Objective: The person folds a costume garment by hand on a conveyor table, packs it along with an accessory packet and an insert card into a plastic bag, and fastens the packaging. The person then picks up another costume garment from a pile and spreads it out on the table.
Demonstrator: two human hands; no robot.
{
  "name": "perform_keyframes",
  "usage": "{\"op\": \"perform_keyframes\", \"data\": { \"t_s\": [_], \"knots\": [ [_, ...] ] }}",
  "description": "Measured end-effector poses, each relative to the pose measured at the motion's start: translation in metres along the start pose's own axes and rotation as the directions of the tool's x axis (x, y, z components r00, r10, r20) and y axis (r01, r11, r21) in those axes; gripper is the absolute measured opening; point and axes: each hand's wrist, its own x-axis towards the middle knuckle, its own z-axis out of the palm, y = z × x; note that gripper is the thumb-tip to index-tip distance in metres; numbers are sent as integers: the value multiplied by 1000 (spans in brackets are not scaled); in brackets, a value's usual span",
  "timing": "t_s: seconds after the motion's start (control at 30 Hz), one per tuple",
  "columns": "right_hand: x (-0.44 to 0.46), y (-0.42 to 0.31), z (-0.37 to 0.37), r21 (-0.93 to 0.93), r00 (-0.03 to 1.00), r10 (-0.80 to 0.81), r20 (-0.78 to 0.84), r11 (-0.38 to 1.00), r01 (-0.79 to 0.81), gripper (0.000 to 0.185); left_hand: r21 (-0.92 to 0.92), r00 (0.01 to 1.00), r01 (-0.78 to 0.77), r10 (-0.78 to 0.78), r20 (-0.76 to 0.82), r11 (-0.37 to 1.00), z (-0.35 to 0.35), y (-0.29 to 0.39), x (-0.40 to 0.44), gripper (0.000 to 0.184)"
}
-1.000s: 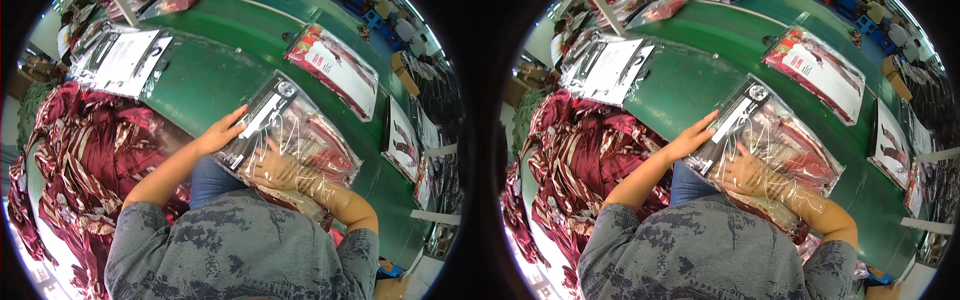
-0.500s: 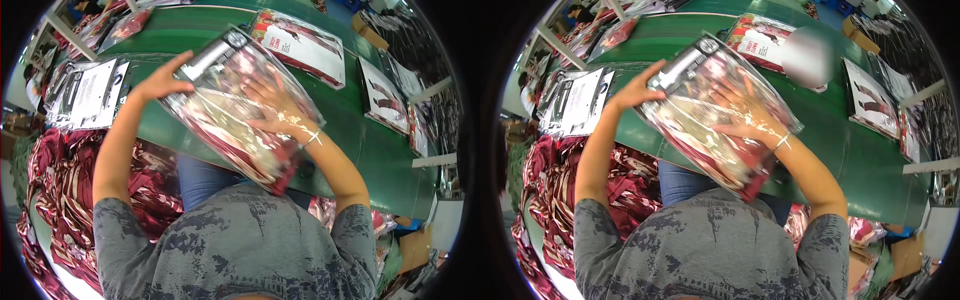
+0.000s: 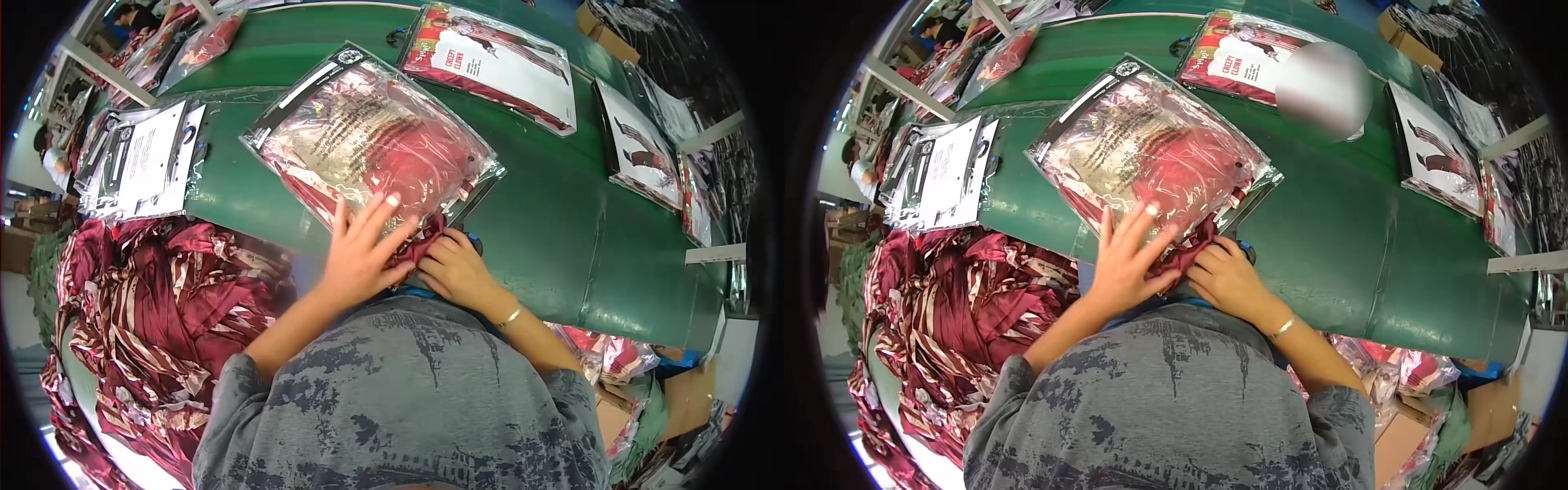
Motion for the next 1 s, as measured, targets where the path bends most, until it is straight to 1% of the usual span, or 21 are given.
{"op": "perform_keyframes", "data": {
  "t_s": [0.03,0.07,0.13,0.17,0.2,0.27,0.33,0.4,0.47,0.53,0.57,0.6,0.7,0.8,0.83,0.93,1.0],
  "knots": [
    [7,3,3,-15,999,-1,49,1000,2,20,18,999,18,-17,-30,1000,9,2,-2,70],
    [12,3,9,-33,1000,-13,-3,999,13,19,37,998,33,-31,-61,999,14,1,-5,65],
    [20,4,21,-68,993,-40,-109,997,32,18,-5,999,26,-26,-44,1000,8,3,-6,65],
    [16,4,27,-129,999,-19,-45,992,13,19,-22,999,27,-28,-41,999,3,3,-8,65],
    [15,-4,25,-156,998,50,32,987,-45,20,-70,998,64,-65,-24,996,2,5,-10,62],
    [24,-17,14,-253,979,126,160,964,-83,21,-109,996,91,-89,19,990,3,9,-14,68],
    [22,-16,15,-296,973,125,192,953,-65,21,-103,995,94,-92,26,990,-4,17,-15,74],
    [11,-5,26,-194,995,-74,69,977,86,20,-46,996,70,-68,54,996,7,11,-22,75],
    [16,-2,30,-60,990,-124,-63,991,120,23,-34,996,84,-84,8,996,15,15,-26,76],
    [28,-15,18,-88,994,-113,13,990,114,29,4,996,90,-90,6,996,17,17,-28,78],
    [31,-15,19,-105,995,-94,36,990,97,33,-50,996,89,-90,-27,995,18,16,-29,82],
    [34,-17,19,-122,996,-68,60,990,75,36,-38,996,82,-84,-43,996,20,16,-29,82],
    [40,-30,15,-218,994,-110,-12,970,104,45,-28,994,58,-60,-93,998,24,14,-32,82],
    [43,-24,14,-198,998,-42,40,979,49,49,-23,993,58,-60,-98,998,25,13,-32,82],
    [42,-21,12,-211,996,-29,83,976,46,49,-47,993,62,-66,-97,997,22,13,-32,83],
    [45,-18,10,-128,994,-100,31,986,103,46,-2,992,41,-41,-123,999,16,12,-32,81],
    [42,-18,6,-86,972,-16,233,996,37,40,-35,981,40,-46,-187,999,17,8,-36,77]
  ]
}}
